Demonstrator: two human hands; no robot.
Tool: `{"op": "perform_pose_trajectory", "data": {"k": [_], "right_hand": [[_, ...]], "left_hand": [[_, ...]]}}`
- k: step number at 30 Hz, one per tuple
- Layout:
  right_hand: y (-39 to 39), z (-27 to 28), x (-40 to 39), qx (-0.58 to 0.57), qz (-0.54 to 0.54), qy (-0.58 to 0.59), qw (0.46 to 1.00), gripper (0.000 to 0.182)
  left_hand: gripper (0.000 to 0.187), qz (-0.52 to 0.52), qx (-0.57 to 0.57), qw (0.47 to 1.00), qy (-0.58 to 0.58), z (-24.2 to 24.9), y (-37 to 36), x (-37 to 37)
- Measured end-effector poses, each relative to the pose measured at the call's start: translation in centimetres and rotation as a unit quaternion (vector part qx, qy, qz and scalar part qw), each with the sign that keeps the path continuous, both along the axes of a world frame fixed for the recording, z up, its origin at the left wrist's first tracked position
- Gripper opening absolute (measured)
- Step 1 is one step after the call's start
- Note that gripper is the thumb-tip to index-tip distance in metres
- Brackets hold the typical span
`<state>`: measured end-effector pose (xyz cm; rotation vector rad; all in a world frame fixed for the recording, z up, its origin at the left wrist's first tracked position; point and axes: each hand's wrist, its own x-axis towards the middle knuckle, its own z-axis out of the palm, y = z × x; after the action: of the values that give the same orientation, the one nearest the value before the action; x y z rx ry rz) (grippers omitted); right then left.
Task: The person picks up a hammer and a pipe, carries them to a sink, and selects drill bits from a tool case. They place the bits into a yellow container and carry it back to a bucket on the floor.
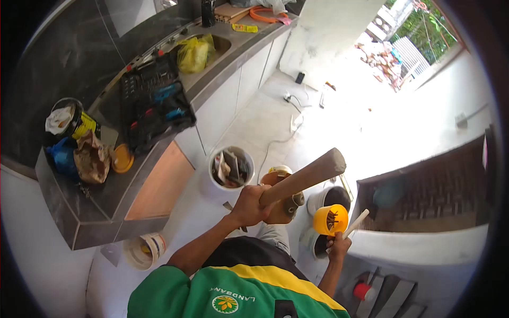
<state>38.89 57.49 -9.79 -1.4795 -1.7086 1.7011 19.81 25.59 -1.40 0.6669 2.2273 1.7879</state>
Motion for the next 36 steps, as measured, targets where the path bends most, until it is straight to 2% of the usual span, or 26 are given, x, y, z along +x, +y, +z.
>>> {"op": "perform_pose_trajectory", "data": {"k": [1,3,7,9,10,11,12,14,18,19,20,21,23,25,26,28,29,30,31,34,35,36], "right_hand": [[1.5,0.1,-2.8,-0.001,0.007,-0.03,1.0,0.015],[4.9,0.1,-9.2,-0.014,0.044,-0.019,0.999,0.014],[12.3,-1.9,-21.7,0.046,0.157,0.001,0.987,0.018],[14.2,-0.2,-28.9,0.073,0.199,-0.012,0.977,0.021],[15.0,1.3,-32.5,0.055,0.226,-0.05,0.971,0.024],[15.8,1.4,-36.2,0.07,0.253,-0.038,0.964,0.025],[16.2,2.2,-40.7,0.078,0.279,-0.048,0.956,0.025],[16.9,3.4,-48.9,0.093,0.324,-0.043,0.941,0.026],[14.8,6.0,-64.7,0.106,0.397,0.002,0.912,0.027],[13.6,6.9,-68.3,0.117,0.41,0.023,0.904,0.028],[12.2,7.9,-71.8,0.138,0.417,0.024,0.898,0.027],[11.5,7.7,-75.4,0.174,0.451,0.076,0.872,0.028],[9.4,7.2,-82.5,0.167,0.466,0.121,0.861,0.027],[6.9,8.6,-87.4,0.184,0.477,0.14,0.848,0.026],[5.9,9.1,-90.0,0.186,0.477,0.144,0.847,0.026],[3.9,9.6,-95.2,0.184,0.506,0.141,0.831,0.025],[3.2,9.1,-97.4,0.179,0.508,0.138,0.831,0.025],[2.6,8.3,-99.8,0.174,0.521,0.157,0.821,0.025],[2.2,7.5,-101.6,0.169,0.535,0.178,0.809,0.025],[0.7,4.6,-107.3,0.156,0.548,0.195,0.798,0.026],[0.5,3.6,-109.2,0.151,0.553,0.192,0.797,0.026],[0.3,3.1,-111.0,0.158,0.567,0.186,0.787,0.027]], "left_hand": [[0.012,0.009,-0.002,1.0,0.006,-0.2,1.3,-1.9],[0.013,0.05,-0.016,0.998,0.018,-0.5,3.6,-6.1],[0.012,0.105,-0.03,0.994,0.005,0.2,8.2,-14.4],[0.011,0.132,-0.046,0.99,-0.018,1.3,10.1,-18.3],[0.012,0.145,-0.041,0.988,0.018,1.3,10.4,-19.9],[0.013,0.16,-0.038,0.985,0.057,1.2,10.9,-21.5],[0.015,0.154,-0.033,0.987,0.016,2.2,11.3,-23.6],[0.016,0.164,-0.063,0.983,0.044,3.2,12.2,-27.6],[0.017,0.168,-0.162,0.969,0.083,4.8,13.0,-35.7],[0.017,0.165,-0.161,0.97,0.081,4.5,13.0,-37.5],[0.021,0.181,-0.108,0.976,0.053,3.9,12.8,-39.4],[0.026,0.192,-0.055,0.98,0.022,3.2,12.6,-41.3],[0.027,0.171,-0.045,0.984,-0.027,1.4,11.3,-44.6],[0.024,0.263,-0.047,0.957,-0.11,2.8,10.7,-47.9],[0.024,0.264,-0.105,0.951,-0.121,4.7,10.5,-49.7],[0.025,0.283,-0.102,0.949,-0.098,6.1,9.7,-53.6],[0.027,0.298,-0.101,0.945,-0.089,6.2,9.3,-54.9],[0.034,0.304,-0.152,0.94,-0.036,5.0,8.4,-56.3],[0.034,0.306,-0.154,0.939,-0.041,5.6,8.2,-57.3],[0.045,0.325,-0.19,0.908,-0.185,6.2,6.9,-61.3],[0.045,0.329,-0.192,0.905,-0.191,6.0,6.7,-62.4],[0.048,0.383,-0.242,0.866,-0.211,5.8,6.8,-63.4]]}}
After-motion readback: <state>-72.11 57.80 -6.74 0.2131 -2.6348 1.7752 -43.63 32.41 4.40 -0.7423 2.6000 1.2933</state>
